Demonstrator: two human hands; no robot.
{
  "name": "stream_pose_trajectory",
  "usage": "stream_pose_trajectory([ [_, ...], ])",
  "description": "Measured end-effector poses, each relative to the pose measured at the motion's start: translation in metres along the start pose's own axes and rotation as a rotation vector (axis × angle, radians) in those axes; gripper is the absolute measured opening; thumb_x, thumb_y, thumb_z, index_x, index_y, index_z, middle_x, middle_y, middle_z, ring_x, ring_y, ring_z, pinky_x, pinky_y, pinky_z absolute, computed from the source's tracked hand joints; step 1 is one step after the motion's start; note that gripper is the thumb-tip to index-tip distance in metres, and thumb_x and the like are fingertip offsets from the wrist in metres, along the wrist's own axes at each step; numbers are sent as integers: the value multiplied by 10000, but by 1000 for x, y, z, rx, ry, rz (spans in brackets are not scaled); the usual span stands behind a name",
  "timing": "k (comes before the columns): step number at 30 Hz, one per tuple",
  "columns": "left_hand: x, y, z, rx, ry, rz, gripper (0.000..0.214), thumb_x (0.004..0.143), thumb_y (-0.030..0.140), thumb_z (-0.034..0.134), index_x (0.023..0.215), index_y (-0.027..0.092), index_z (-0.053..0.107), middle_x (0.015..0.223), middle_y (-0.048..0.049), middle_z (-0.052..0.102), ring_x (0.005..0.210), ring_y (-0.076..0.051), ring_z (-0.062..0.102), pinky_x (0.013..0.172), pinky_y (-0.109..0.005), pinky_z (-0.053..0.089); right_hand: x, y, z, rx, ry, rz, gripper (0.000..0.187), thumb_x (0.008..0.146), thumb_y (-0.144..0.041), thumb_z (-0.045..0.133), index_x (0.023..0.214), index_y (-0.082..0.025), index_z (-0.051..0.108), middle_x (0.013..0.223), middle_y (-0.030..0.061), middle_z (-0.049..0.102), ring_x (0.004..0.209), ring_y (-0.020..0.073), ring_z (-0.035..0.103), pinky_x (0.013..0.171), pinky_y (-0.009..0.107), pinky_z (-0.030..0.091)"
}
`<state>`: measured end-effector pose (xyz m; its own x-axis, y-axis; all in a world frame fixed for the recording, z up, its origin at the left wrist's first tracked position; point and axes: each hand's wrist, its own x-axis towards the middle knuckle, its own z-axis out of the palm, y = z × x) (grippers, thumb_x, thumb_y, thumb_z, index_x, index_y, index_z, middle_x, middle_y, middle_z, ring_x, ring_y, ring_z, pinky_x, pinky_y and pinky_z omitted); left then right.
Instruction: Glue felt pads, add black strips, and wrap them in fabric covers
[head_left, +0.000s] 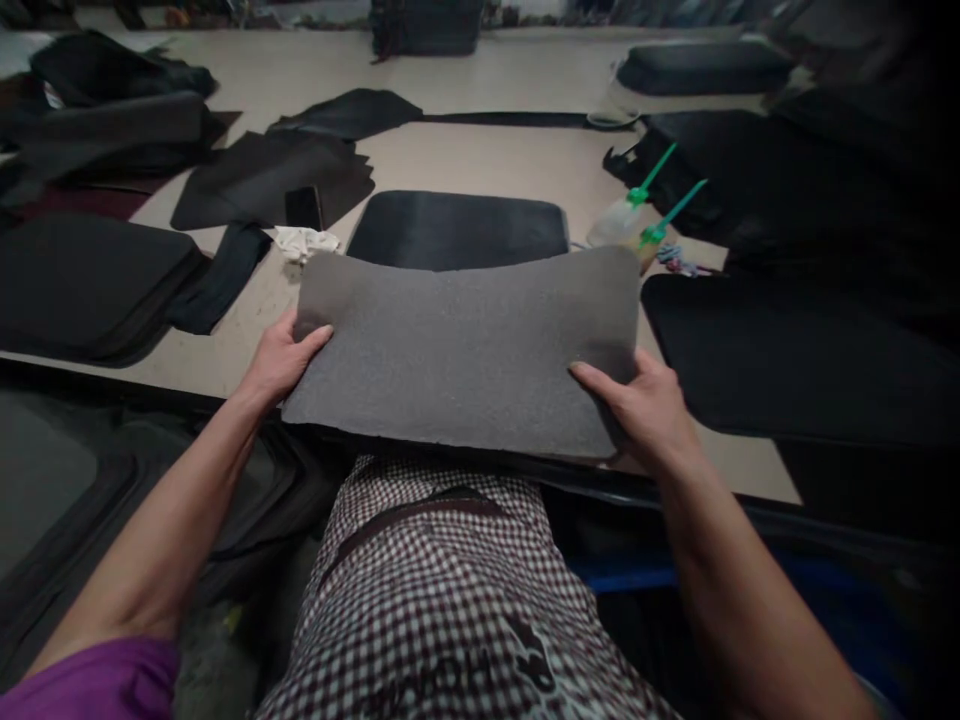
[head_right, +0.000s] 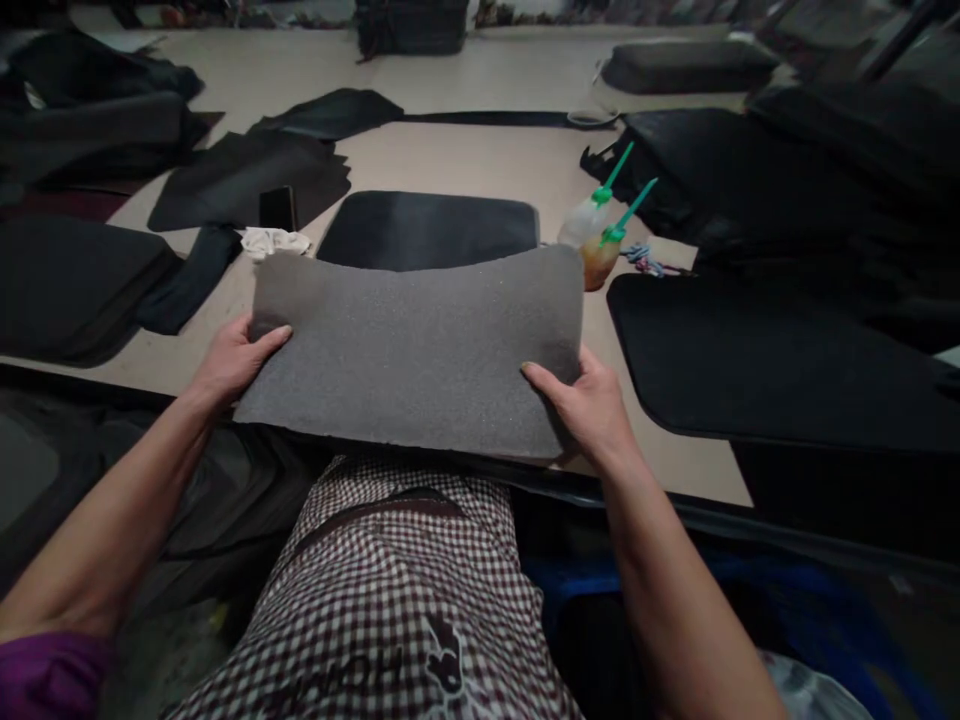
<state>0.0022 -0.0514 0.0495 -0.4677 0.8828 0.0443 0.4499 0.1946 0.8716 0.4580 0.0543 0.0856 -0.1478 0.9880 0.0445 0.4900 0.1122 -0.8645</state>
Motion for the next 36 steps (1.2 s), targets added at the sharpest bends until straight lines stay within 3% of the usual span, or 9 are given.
stream_pose_trajectory([
  [6, 17, 1, 3, 17, -25, 39, 528, 833, 498, 713, 1232, 154, 682, 1110, -100, 744, 944, -243, 674, 887, -371, 559, 13, 6, 2, 38, -60, -18, 535, 774, -498, 808, 1222, -227, 703, 1155, 81, 755, 1043, 330, 715, 960, 519, 579],
  [17, 40, 3, 12, 167, -57, 166, 459, 853, 461, 678, 1187, 146, 686, 1115, -96, 732, 983, -243, 648, 917, -368, 515, 11, 9, -3, -39, 13, -51, 527, 774, -505, 786, 1198, -206, 696, 1117, 96, 752, 1004, 326, 712, 916, 496, 589],
  [26, 31, 1, 24, 336, -6, 253, 416, 882, 503, 657, 1125, 167, 690, 989, -81, 722, 878, -243, 646, 855, -346, 492, 11, 12, -5, -220, 33, -118, 459, 801, -476, 748, 1173, -212, 706, 1090, 94, 751, 970, 311, 710, 901, 484, 577],
  [30, 32, 0, 25, 356, -14, 274, 405, 900, 494, 637, 1149, 177, 677, 1015, -81, 724, 895, -244, 654, 839, -339, 493, 12, 13, -4, -235, 36, -125, 473, 798, -470, 756, 1191, -212, 703, 1095, 96, 751, 977, 319, 710, 911, 490, 572],
  [36, 35, -1, 26, 405, -1, 273, 355, 895, 498, 648, 1058, 184, 681, 897, -61, 700, 805, -238, 632, 784, -333, 477, 10, 16, -3, -222, 6, -125, 476, 814, -478, 734, 1214, -225, 689, 1146, 92, 741, 1016, 317, 701, 934, 498, 565],
])
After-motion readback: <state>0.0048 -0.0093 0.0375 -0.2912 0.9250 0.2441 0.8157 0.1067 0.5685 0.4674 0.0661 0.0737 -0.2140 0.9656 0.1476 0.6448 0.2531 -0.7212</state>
